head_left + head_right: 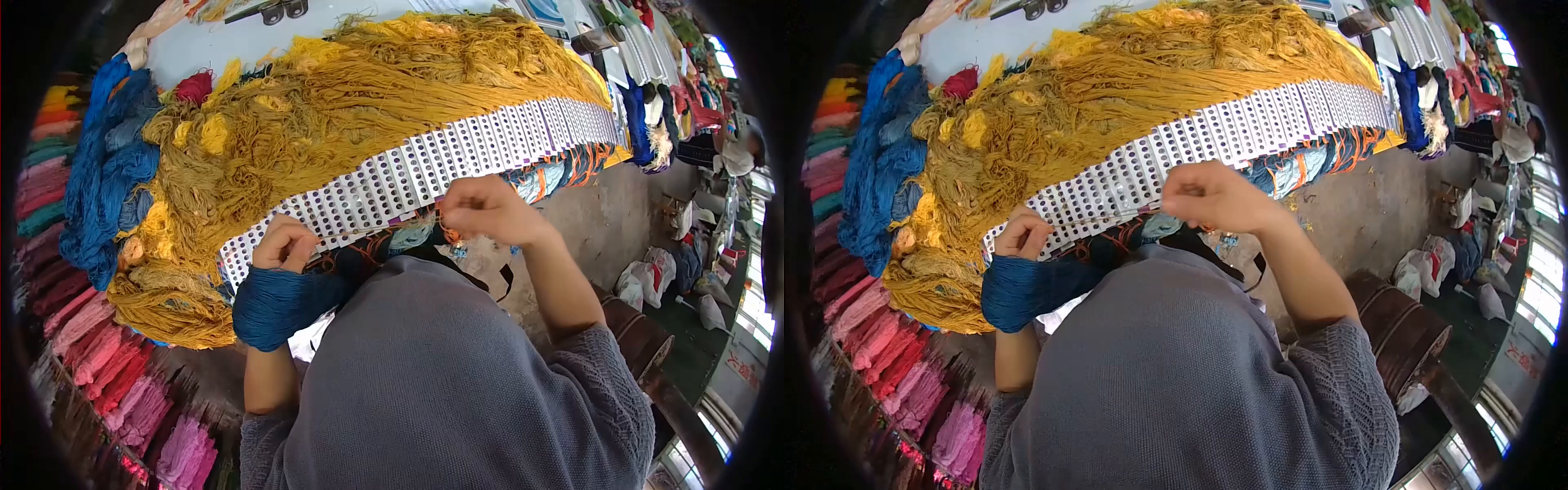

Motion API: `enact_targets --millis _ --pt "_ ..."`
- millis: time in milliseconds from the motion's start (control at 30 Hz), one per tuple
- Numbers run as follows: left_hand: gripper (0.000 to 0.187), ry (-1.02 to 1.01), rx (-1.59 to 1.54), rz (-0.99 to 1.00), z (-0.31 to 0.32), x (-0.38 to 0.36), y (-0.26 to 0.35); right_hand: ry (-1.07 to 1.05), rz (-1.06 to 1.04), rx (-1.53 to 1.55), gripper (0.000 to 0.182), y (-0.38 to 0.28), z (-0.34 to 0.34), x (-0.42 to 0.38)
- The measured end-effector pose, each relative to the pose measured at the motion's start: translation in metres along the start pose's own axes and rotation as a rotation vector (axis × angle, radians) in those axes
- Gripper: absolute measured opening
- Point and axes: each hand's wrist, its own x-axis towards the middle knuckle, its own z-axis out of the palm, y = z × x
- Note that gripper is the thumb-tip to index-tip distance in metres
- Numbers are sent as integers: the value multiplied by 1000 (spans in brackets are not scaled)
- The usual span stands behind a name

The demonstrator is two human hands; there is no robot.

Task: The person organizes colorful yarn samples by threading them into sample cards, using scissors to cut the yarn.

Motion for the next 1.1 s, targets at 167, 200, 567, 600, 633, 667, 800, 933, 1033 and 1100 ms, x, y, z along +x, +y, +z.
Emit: enact_targets --millis 167,200,567,600,633,667,800,933,1033,1100 --pt "7 1 -31 -25 27 16 -6 60 -410 875 19 7 -50 -11" --pt "9 3 -99 -206 31 19 -6 -13 -445 1103 20 0 -62 -13" --pt "9 311 -71 -266 31 62 -18 618 -802 621 16 -42 -329 -116" --pt "9 300 -100 -299 33 66 -17 814 -781 606 17 -31 -377 -135" --pt "9 250 -68 -275 42 71 -15 967 -745 502 16 -24 -389 -142" --pt "9 194 -48 -271 50 75 -17 1117 -704 395 15 -16 -393 -145" --pt "9 91 -16 -276 65 84 -24 1096 358 -1529 34 78 -412 -144" --pt "11 156 -53 -207 71 85 -24 979 122 -860 38 81 -267 -45" --pt "10 232 -67 -199 73 85 -19 378 187 -311 43 46 -103 42" --pt "9 286 -42 -207 63 83 -22 211 -301 -605 42 100 -54 83"
